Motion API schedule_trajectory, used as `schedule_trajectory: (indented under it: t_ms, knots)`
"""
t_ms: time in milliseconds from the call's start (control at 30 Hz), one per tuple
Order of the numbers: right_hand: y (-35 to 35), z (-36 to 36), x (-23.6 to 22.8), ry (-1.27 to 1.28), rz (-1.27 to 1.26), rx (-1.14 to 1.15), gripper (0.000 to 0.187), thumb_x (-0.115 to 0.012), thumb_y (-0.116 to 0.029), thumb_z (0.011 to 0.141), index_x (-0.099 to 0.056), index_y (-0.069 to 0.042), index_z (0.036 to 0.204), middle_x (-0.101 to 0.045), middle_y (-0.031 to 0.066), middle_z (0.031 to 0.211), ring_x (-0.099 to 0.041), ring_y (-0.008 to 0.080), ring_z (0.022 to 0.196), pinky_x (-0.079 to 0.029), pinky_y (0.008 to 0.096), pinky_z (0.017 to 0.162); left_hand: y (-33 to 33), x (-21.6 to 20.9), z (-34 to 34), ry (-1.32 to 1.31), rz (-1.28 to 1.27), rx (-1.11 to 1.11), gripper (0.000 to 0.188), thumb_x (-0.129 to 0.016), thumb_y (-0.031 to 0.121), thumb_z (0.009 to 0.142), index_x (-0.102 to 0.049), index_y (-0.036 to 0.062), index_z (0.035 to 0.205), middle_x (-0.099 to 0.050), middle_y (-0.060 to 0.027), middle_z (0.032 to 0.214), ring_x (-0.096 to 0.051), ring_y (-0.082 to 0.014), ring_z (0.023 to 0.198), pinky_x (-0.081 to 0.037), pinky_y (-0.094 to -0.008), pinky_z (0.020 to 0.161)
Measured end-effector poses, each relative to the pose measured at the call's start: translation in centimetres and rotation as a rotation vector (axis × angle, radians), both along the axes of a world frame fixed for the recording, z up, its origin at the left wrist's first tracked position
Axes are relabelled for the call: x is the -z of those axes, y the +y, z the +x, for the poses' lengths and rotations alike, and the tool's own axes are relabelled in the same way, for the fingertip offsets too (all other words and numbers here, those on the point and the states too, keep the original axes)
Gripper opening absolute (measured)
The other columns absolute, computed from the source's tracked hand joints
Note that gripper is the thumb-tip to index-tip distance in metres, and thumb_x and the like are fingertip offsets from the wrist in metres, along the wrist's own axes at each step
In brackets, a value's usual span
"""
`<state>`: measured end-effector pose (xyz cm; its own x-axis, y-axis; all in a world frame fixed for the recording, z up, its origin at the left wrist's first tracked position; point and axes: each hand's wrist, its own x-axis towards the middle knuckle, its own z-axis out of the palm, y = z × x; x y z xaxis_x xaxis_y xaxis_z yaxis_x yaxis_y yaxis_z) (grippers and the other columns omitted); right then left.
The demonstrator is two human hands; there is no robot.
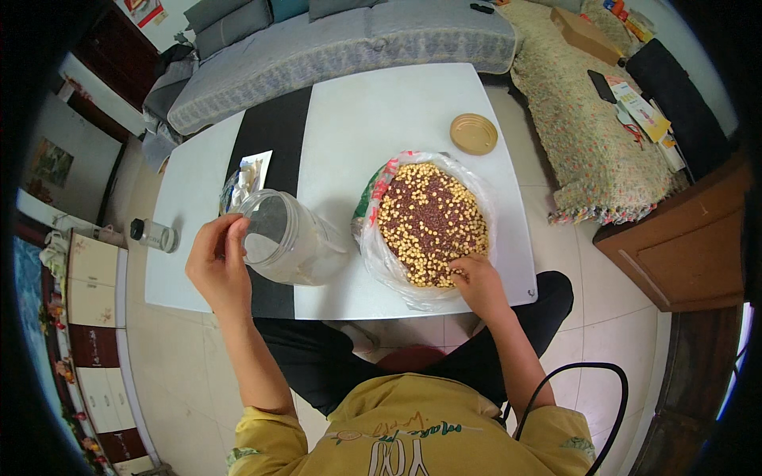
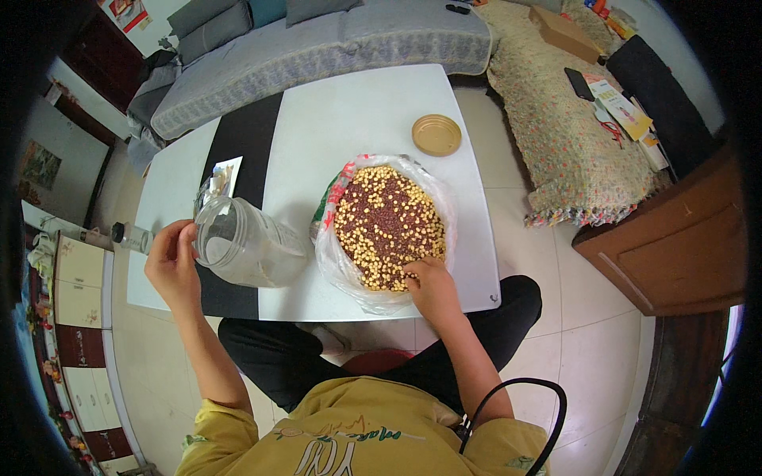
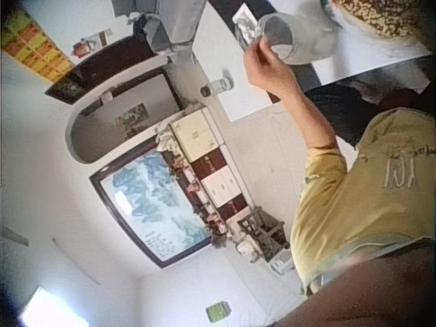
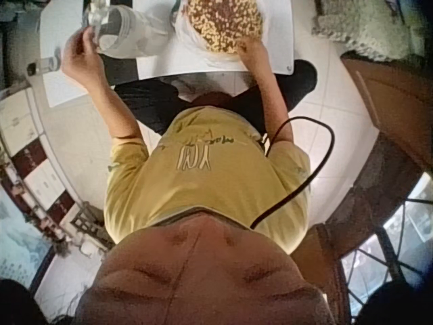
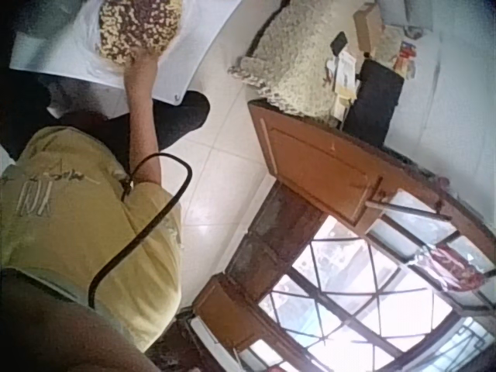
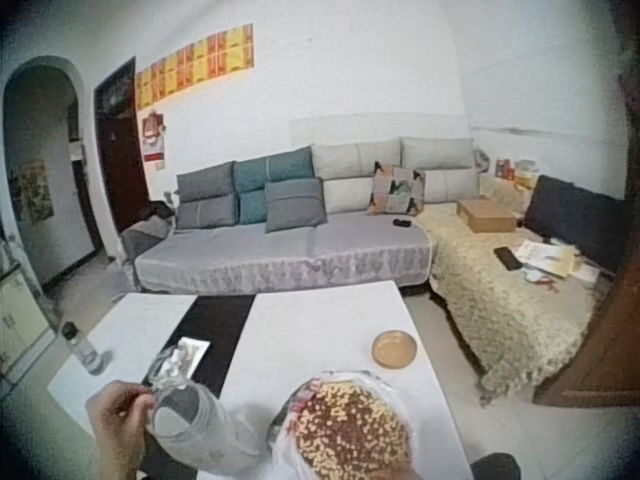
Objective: The person sits on the floor and sorts a mixture of light and dark grains on a white table using their hands. They pick up handfuls of the mixture, separate the grains, and place the sorted portions into a clear plastic container.
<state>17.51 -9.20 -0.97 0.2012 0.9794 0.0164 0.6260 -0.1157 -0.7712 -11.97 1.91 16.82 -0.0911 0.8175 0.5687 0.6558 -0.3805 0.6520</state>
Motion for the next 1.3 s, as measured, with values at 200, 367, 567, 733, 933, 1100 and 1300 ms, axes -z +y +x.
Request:
schedule_trajectory:
  t_ms: [200,367,567,733,933,1100,1300]
  knots:
    - [-0.1,0.2,-0.2,0.045,-0.004,0.036,0.017,-0.064,-0.002,0.073,-0.065,-0.004,0.09,-0.06,0.0163,0.094,-0.058,0.0339,0.088,-0.049,0.038,0.076,0.1,1.5,0.8,-0.022,0.159,-0.082,0.01,-0.06,0.005,0.085,-0.068,-0.0012,0.087,-0.062,-0.0073,0.071,-0.056,-0.0121,0.064,-0.042,-0.025,0.056]
    - [0.5,0.8,-0.9,0.014,0.119,0.142,0.021,-0.064,0.003,0.072,-0.064,-0.003,0.092,-0.059,0.0149,0.091,-0.06,0.0317,0.081,-0.05,0.0363,0.069,-4.2,5.5,4.5,0.211,0.13,0.375,0.007,-0.063,0.002,0.079,-0.067,0.0036,0.085,-0.062,-0.0102,0.076,-0.058,-0.0226,0.063,-0.046,-0.0301,0.058]
    - [0.7,1.0,-2.1,0.014,0.006,0.082,0.021,-0.066,-0.001,0.071,-0.064,-0.003,0.092,-0.059,0.0145,0.092,-0.061,0.0327,0.081,-0.05,0.0378,0.071,-2.7,12.9,9.1,0.14,-0.374,0.693,0.021,-0.067,0.002,0.074,-0.066,0.0032,0.095,-0.06,-0.0129,0.084,-0.06,-0.0297,0.075,-0.047,-0.0357,0.065]
    - [-0.1,0.1,-2.0,-0.109,-0.044,0.018,0.032,-0.072,-0.01,0.068,-0.061,-0.002,0.097,-0.057,0.0157,0.1,-0.059,0.0333,0.091,-0.049,0.0399,0.077,-2.3,14.5,11.5,0.32,-0.517,0.685,0.036,-0.073,0.006,0.067,-0.063,0.0009,0.101,-0.059,-0.0148,0.094,-0.059,-0.0317,0.086,-0.048,-0.0384,0.071]
    - [0.0,-1.5,-1.5,-0.208,-0.039,-0.008,0.039,-0.074,-0.014,0.067,-0.06,-0.002,0.101,-0.056,0.0169,0.101,-0.058,0.0346,0.093,-0.048,0.0405,0.08,-2.5,15.7,12.1,0.551,-0.546,0.64,0.021,-0.07,0.005,0.066,-0.06,-0.0029,0.083,-0.057,-0.0168,0.09,-0.059,-0.0339,0.086,-0.049,-0.0406,0.073]
    - [1.5,-2.1,-0.6,-0.159,-0.056,-0.022,0.026,-0.068,-0.009,0.07,-0.062,-0.001,0.093,-0.057,0.0169,0.095,-0.059,0.0347,0.087,-0.049,0.0411,0.076,-1.7,16.9,12.6,0.503,-0.483,0.703,0.015,-0.063,-0.001,0.07,-0.062,-0.0022,0.084,-0.058,-0.0171,0.086,-0.059,-0.0344,0.084,-0.049,-0.0411,0.074]
    - [2.9,-1.6,-1.2,-0.035,0.089,-0.02,0.014,-0.062,-0.005,0.073,-0.064,-0.001,0.087,-0.059,0.0163,0.092,-0.059,0.0347,0.086,-0.048,0.0411,0.077,-0.6,15.6,12.4,0.276,-0.395,0.76,0.034,-0.062,-0.006,0.069,-0.063,-0.0009,0.102,-0.06,-0.017,0.098,-0.058,-0.0364,0.09,-0.048,-0.0401,0.08]
